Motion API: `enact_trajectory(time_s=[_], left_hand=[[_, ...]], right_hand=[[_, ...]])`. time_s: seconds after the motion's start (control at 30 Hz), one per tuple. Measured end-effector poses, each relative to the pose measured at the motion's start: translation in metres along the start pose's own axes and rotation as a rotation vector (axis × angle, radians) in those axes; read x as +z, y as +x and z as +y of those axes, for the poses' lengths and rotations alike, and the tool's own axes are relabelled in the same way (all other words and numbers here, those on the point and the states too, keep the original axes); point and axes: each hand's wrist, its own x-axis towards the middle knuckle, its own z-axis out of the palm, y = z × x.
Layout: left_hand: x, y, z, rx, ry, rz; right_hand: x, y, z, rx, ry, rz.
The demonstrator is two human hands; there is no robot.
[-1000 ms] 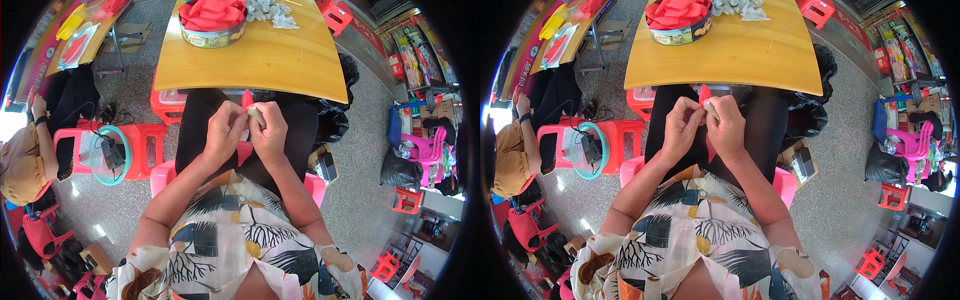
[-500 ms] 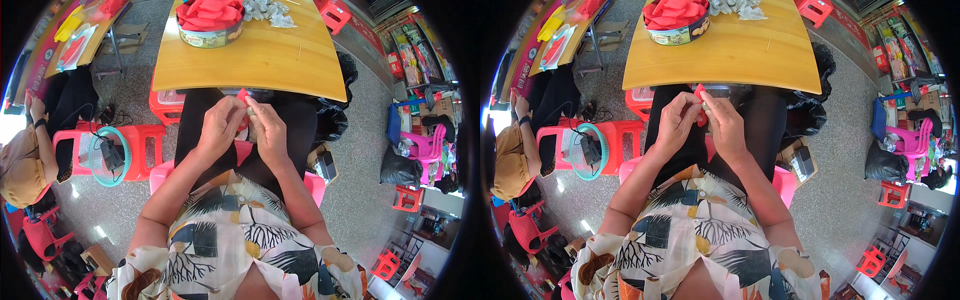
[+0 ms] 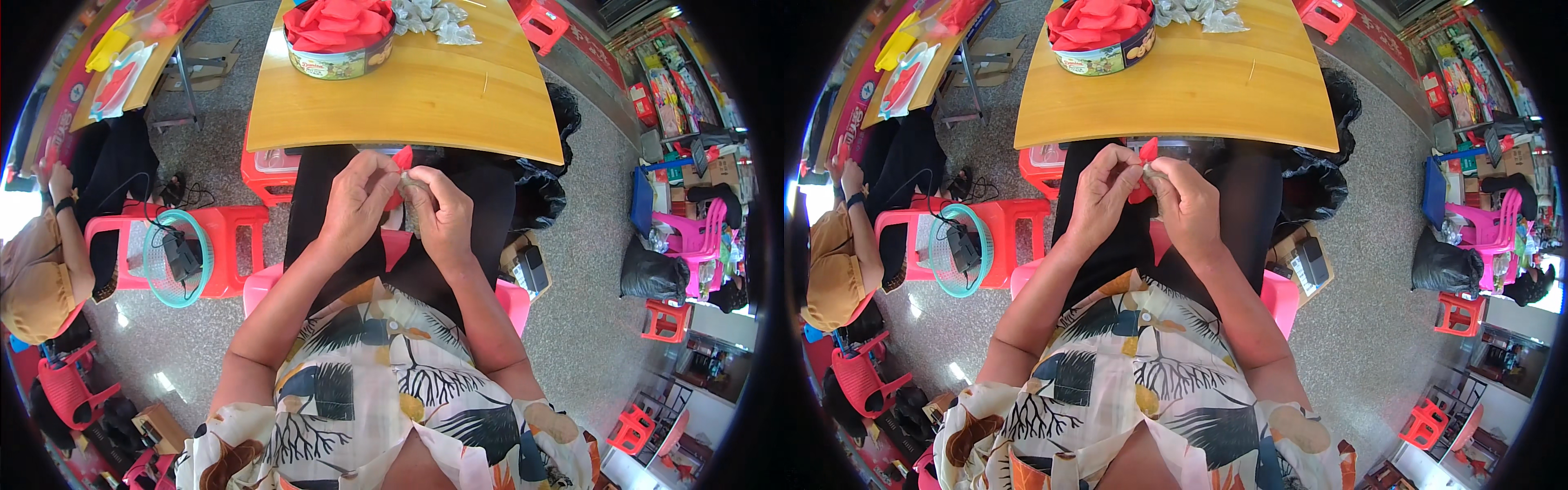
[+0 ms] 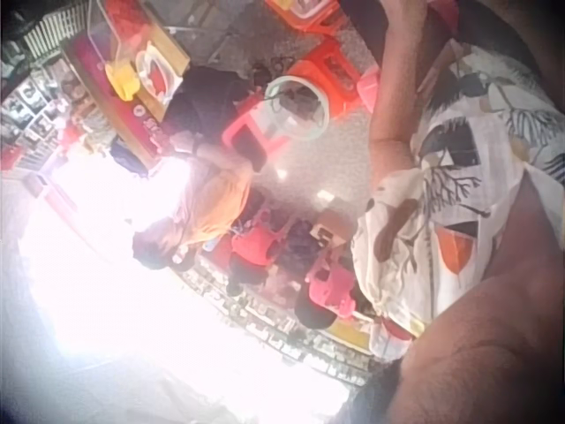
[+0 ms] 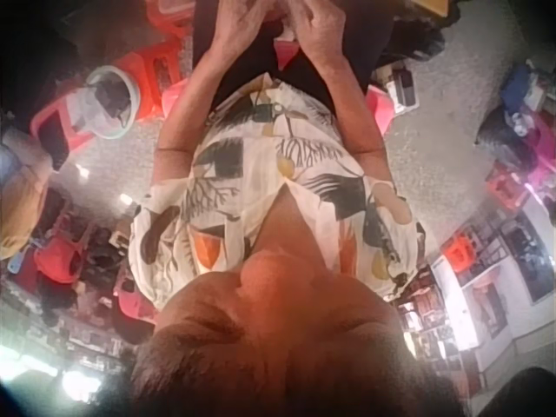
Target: The person sits at a table and repeatedly wraps small items in red paper. They pick up a small item, fold a piece of red paper around it, and place the wrapped item on the table. The process is repeated multiple times throughout the video.
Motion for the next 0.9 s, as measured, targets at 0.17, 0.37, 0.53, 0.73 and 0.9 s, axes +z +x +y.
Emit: enact_trajectory(time_s=[0.17,0.37,0.53,0.73,0.9], left_hand=[[0.005,-0.005,-0.001,0.029,0.024,0.039],[0.004,-0.002,-0.009,0.252,0.320,-0.017],[0.006,-0.003,-0.009,0.306,0.391,-0.023],[0.006,-0.013,-0.011,0.303,0.346,-0.113],[-0.024,-0.003,0.020,0.246,0.498,0.106]], right_hand=[[-0.002,0.003,0.003,-0.042,-0.062,-0.064],[0.001,0.003,0.010,-0.031,-0.263,-0.093],[0.005,0.009,0.014,0.192,-0.134,-0.055],[0.010,0.000,0.051,0.534,0.718,-0.098],[0.000,-0.008,0.049,0.575,0.886,-0.158]])
